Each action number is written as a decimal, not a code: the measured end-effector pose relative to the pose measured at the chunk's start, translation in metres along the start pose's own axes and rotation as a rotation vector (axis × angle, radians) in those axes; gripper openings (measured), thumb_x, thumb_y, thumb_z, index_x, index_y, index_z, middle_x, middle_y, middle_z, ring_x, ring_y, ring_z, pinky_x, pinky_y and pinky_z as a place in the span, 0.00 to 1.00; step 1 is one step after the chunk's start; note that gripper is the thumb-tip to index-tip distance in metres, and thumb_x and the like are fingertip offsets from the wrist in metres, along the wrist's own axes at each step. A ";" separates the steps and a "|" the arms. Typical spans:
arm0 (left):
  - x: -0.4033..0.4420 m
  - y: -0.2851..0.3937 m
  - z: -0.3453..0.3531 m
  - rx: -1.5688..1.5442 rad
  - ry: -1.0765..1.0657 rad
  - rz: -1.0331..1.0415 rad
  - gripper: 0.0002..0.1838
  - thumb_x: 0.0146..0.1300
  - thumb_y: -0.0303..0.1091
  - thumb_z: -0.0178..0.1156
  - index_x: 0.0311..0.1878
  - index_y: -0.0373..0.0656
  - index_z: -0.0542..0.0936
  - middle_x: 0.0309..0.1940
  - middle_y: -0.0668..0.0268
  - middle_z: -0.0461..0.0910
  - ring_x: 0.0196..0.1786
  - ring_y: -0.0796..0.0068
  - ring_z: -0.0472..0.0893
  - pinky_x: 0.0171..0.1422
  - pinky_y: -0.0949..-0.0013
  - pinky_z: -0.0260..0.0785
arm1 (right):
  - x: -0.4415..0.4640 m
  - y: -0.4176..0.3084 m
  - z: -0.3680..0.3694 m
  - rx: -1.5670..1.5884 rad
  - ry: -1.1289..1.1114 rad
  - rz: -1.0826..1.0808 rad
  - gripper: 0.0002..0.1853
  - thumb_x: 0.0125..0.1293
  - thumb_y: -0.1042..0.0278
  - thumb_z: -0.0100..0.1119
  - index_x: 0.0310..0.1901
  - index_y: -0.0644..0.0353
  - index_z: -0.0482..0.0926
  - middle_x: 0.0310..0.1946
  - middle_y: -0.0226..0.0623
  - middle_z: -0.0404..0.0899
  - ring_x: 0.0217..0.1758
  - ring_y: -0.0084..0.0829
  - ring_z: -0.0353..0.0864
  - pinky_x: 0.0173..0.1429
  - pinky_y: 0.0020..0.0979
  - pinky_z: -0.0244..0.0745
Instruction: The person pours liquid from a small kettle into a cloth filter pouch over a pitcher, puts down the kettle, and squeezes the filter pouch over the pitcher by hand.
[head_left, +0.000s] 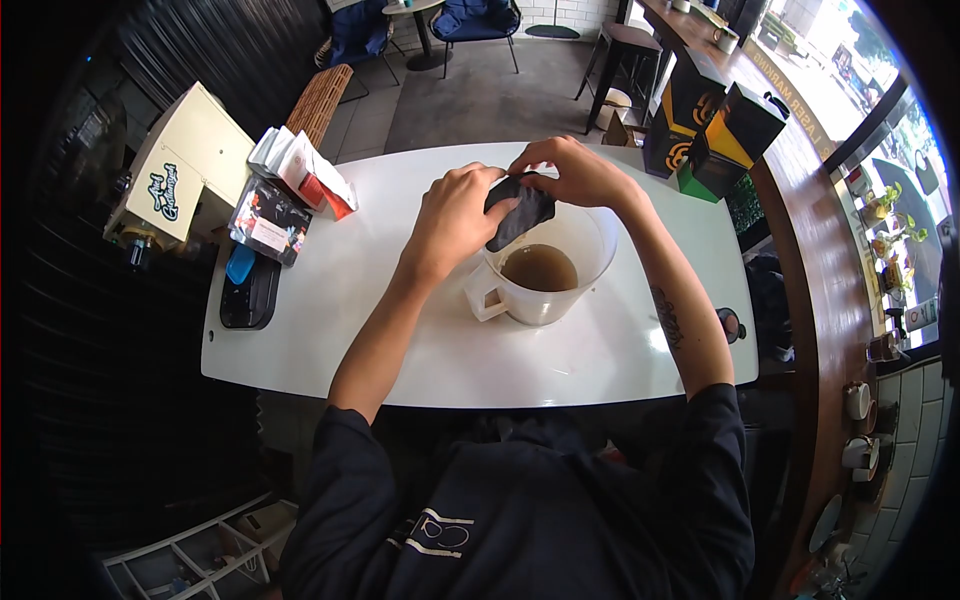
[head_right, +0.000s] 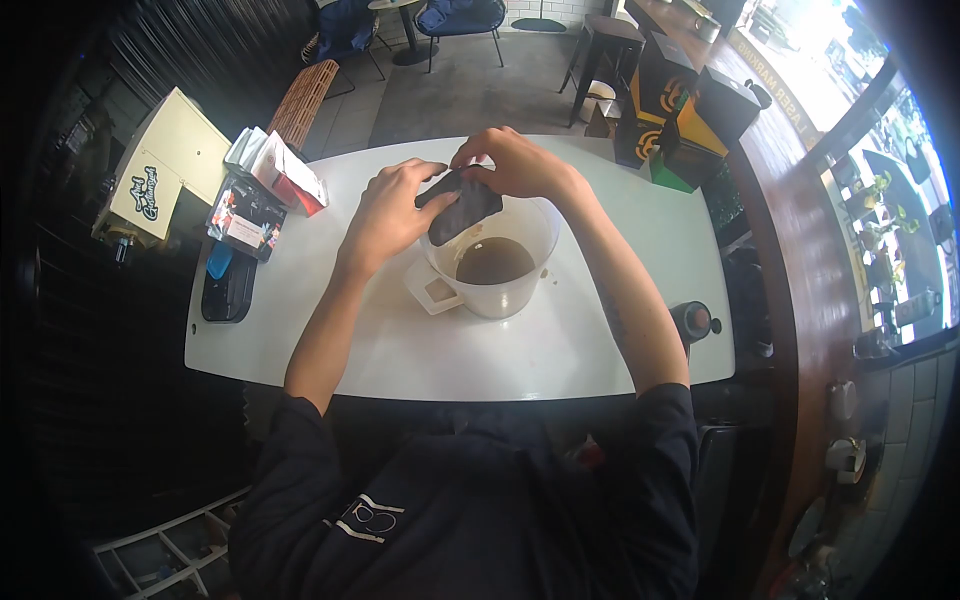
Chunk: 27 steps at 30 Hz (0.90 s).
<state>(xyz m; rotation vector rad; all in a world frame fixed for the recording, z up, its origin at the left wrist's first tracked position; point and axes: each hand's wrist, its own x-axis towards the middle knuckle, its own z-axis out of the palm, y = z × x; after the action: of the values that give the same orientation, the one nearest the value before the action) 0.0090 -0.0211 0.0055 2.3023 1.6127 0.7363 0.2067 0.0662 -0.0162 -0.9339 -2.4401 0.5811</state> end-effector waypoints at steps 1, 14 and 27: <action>0.001 0.002 0.001 0.000 -0.001 0.000 0.18 0.65 0.36 0.67 0.55 0.38 0.84 0.51 0.52 0.85 0.54 0.51 0.84 0.59 0.55 0.75 | 0.000 0.002 0.000 0.001 0.000 0.001 0.13 0.64 0.73 0.66 0.50 0.56 0.87 0.47 0.40 0.87 0.52 0.42 0.84 0.59 0.39 0.78; 0.010 -0.006 0.017 -0.024 0.108 0.042 0.12 0.58 0.25 0.69 0.46 0.38 0.88 0.39 0.50 0.87 0.41 0.50 0.87 0.50 0.58 0.79 | 0.001 0.022 0.008 -0.088 0.102 -0.102 0.11 0.55 0.79 0.69 0.41 0.60 0.89 0.38 0.44 0.87 0.45 0.45 0.85 0.53 0.40 0.77; 0.000 0.004 0.006 0.015 -0.034 -0.070 0.17 0.59 0.34 0.71 0.51 0.39 0.86 0.45 0.50 0.86 0.47 0.48 0.86 0.55 0.54 0.77 | -0.005 0.002 -0.008 -0.003 -0.053 0.046 0.17 0.64 0.74 0.66 0.55 0.57 0.85 0.48 0.41 0.88 0.50 0.37 0.85 0.56 0.36 0.79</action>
<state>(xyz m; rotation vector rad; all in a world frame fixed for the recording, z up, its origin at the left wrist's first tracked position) 0.0154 -0.0218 0.0018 2.2433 1.6796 0.6674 0.2156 0.0664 -0.0120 -0.9903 -2.4720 0.6259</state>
